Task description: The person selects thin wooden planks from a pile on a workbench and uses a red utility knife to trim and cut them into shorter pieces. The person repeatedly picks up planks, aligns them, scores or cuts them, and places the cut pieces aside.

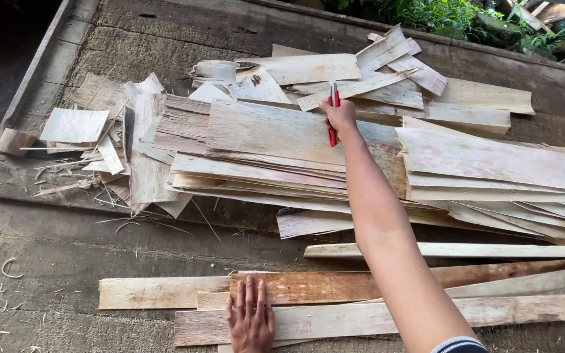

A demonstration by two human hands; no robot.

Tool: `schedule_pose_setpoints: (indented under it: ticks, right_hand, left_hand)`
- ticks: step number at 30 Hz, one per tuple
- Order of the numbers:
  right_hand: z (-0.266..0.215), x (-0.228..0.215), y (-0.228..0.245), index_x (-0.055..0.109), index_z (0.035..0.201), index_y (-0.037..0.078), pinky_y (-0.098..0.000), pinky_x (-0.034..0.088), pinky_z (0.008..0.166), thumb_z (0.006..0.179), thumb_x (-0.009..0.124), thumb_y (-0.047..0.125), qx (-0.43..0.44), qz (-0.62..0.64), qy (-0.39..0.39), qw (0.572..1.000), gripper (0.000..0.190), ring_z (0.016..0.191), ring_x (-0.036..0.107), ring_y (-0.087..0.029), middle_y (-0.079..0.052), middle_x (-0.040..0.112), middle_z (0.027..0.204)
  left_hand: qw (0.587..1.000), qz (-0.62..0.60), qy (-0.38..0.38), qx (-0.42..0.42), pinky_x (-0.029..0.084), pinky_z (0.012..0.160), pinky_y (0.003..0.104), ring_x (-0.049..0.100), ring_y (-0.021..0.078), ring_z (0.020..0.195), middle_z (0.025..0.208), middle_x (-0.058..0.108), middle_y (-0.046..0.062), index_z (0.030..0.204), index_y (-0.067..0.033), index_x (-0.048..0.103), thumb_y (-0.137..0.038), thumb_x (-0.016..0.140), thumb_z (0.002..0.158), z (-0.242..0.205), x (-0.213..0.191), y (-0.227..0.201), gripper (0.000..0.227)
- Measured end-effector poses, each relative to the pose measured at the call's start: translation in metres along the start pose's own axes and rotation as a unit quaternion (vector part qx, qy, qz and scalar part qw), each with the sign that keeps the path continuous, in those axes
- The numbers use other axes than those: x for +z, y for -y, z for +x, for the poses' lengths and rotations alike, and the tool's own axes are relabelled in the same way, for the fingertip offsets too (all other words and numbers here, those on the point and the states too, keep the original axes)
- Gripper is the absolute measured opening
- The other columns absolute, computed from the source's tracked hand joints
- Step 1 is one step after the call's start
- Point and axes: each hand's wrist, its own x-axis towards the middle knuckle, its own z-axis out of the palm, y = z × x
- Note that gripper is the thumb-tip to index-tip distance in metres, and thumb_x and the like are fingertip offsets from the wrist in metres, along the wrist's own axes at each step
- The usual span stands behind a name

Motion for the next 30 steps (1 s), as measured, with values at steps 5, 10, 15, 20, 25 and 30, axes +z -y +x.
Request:
schedule_pose_setpoints:
  ticks: [5, 10, 15, 20, 25, 30]
  right_hand:
    - [-0.012, -0.006, 0.008, 0.068, 0.114, 0.014, -0.026, 0.048, 0.044, 0.094, 0.068, 0.02, 0.03, -0.013, 0.054, 0.998, 0.02, 0.054, 0.054, -0.01, -0.003, 0.064, 0.082]
    - [0.004, 0.001, 0.006, 0.062, 0.131, 0.015, -0.0246, 0.045, 0.042, 0.095, 0.068, 0.02, 0.032, -0.029, 0.088, 0.995, 0.037, 0.054, 0.051, -0.01, -0.01, 0.071, 0.11]
    - [0.009, 0.017, 0.007, 0.065, 0.13, 0.013, -0.0257, 0.05, 0.045, 0.095, 0.069, 0.018, 0.06, -0.043, 0.107, 0.991, 0.035, 0.056, 0.054, -0.01, -0.005, 0.066, 0.092]
    - [0.02, 0.026, 0.01, 0.057, 0.098, 0.017, -0.0281, 0.041, 0.042, 0.094, 0.068, 0.016, 0.053, -0.101, 0.107, 0.988, 0.012, 0.051, 0.051, -0.014, -0.005, 0.057, 0.072]
    - [0.02, 0.031, 0.012, 0.061, 0.1, 0.01, -0.0313, 0.054, 0.052, 0.09, 0.067, 0.018, -0.027, -0.308, 0.056, 0.949, 0.014, 0.049, 0.058, -0.017, -0.016, 0.046, 0.129]
    - [0.023, 0.032, 0.011, 0.057, 0.13, -0.002, -0.0297, 0.057, 0.054, 0.09, 0.064, 0.009, -0.099, -0.345, 0.069, 0.931, 0.042, 0.057, 0.07, -0.02, 0.007, 0.033, 0.16]
  left_hand:
    - [1.0, 0.006, -0.017, -0.002, 0.014, 0.127, 0.048, 0.023, 0.0213, 0.156, 0.171, 0.022, 0.004, 0.161, -0.0245, 0.025, -0.044, 0.044, 0.091, 0.0, -0.004, -0.002, 0.075]
    - [0.997, 0.023, -0.076, -0.002, 0.026, 0.122, 0.045, 0.042, 0.0222, 0.148, 0.161, 0.043, 0.005, 0.152, -0.0234, 0.046, -0.034, 0.051, 0.092, 0.01, -0.017, -0.006, 0.061]
    - [0.996, 0.026, -0.087, 0.002, 0.027, 0.12, 0.045, 0.043, 0.0232, 0.146, 0.16, 0.045, 0.007, 0.152, -0.0223, 0.046, -0.036, 0.049, 0.093, 0.01, -0.015, -0.005, 0.061]
    - [0.996, 0.033, -0.083, -0.001, 0.026, 0.121, 0.046, 0.043, 0.0232, 0.146, 0.16, 0.045, 0.006, 0.152, -0.0231, 0.046, -0.038, 0.046, 0.094, 0.009, -0.009, -0.003, 0.061]
    - [0.997, 0.041, -0.072, 0.002, 0.025, 0.122, 0.047, 0.04, 0.0231, 0.148, 0.162, 0.042, 0.005, 0.154, -0.0231, 0.043, -0.039, 0.046, 0.093, 0.004, -0.001, -0.003, 0.063]
    - [0.994, 0.032, -0.101, -0.004, 0.027, 0.12, 0.045, 0.047, 0.0226, 0.144, 0.156, 0.05, 0.005, 0.149, -0.0231, 0.05, -0.037, 0.045, 0.094, 0.007, -0.003, -0.004, 0.057]
